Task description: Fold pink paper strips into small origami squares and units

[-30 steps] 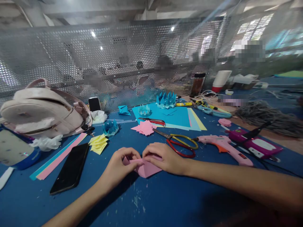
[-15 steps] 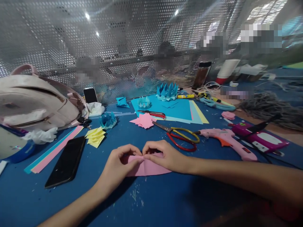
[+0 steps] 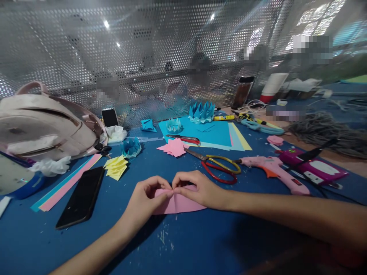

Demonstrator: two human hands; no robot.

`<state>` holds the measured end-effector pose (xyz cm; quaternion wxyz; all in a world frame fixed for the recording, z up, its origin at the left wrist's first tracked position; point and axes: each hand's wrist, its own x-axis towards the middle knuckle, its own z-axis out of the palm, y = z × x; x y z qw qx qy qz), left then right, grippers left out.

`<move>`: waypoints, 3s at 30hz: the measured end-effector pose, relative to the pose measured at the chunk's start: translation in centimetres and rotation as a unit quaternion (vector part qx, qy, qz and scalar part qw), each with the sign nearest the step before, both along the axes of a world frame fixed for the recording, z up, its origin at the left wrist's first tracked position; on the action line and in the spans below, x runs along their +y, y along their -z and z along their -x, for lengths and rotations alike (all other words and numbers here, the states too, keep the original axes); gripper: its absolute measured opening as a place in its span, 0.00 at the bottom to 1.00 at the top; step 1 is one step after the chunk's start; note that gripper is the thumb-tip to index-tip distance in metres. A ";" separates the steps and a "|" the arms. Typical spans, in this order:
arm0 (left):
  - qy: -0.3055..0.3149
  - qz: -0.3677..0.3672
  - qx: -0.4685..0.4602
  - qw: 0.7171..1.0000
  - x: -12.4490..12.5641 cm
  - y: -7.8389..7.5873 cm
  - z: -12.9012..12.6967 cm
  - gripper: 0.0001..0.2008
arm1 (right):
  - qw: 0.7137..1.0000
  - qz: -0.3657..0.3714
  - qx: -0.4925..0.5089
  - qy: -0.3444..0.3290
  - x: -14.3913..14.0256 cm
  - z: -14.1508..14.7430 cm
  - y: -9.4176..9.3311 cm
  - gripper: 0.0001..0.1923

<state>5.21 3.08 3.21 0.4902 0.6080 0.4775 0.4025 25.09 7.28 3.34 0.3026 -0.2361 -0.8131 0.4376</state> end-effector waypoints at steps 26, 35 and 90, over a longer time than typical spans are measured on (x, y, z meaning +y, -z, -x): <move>0.028 0.058 -0.005 0.998 0.7 -0.3 0.2 0.10 | 1.000 0.005 0.005 -0.009 0.1 0.1 0.1 0.04; -0.010 0.032 0.039 0.999 0.4 0.2 0.3 0.10 | 0.999 0.041 -0.002 -0.003 0.6 0.1 0.6 0.04; 0.008 -0.074 0.181 0.981 1.2 0.5 3.7 0.23 | 0.993 0.070 -0.038 0.093 1.2 -0.2 0.5 0.15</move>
